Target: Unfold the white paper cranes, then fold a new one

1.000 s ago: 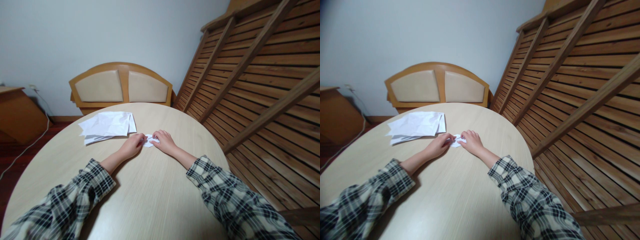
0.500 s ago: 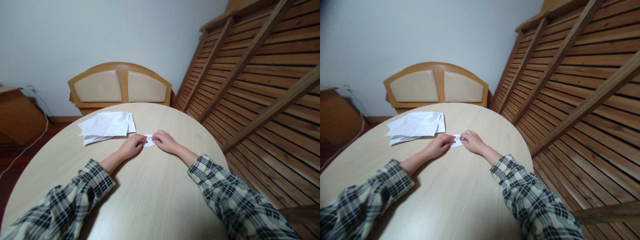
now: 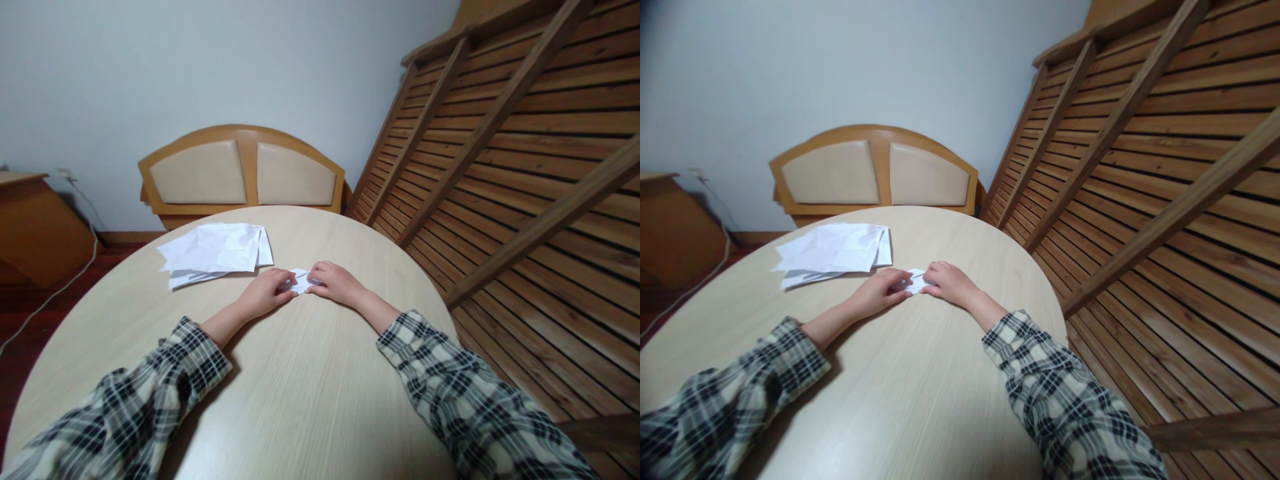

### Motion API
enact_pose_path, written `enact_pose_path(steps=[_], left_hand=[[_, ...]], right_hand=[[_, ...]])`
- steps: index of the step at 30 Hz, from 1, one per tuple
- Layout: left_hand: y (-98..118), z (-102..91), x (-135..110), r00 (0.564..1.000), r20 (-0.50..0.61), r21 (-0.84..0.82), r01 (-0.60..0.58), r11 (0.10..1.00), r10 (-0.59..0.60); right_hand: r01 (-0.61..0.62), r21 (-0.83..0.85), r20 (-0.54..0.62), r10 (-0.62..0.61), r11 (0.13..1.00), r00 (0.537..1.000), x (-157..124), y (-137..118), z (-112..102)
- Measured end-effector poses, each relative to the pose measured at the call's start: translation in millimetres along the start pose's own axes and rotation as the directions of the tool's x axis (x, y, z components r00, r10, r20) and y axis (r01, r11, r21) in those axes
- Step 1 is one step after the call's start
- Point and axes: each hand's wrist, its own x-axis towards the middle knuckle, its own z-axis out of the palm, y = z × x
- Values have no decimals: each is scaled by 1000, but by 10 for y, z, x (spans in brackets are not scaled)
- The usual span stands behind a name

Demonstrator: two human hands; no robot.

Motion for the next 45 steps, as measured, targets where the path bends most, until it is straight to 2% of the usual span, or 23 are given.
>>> enact_pose_path(steps=[7, 13, 29, 37, 41, 45], left_hand=[[14, -8, 4, 1000, -12, -12, 18, 1000, -18], [48, -27, -5, 1000, 12, 57, -12, 998, 11], [78, -44, -16, 1000, -13, 90, -17, 996, 18], [144, -90, -35, 995, -65, 4, 79, 997, -78], [156, -102, -47, 978, -161, -132, 112, 985, -132], [91, -73, -34, 906, -382, -292, 69, 954, -182]], right_hand=[[21, -46, 6, -20, 999, 1000, 6, -49, -29], [21, -80, -2, -22, 997, 1000, 6, -48, -11], [12, -84, -56, -16, 996, 998, 13, -147, -4], [-18, -97, -96, 9, 995, 995, 34, -162, 4], [-80, -84, -153, 66, 993, 986, 36, -161, 22], [-144, -37, -252, 130, 989, 959, 38, -131, 55]])
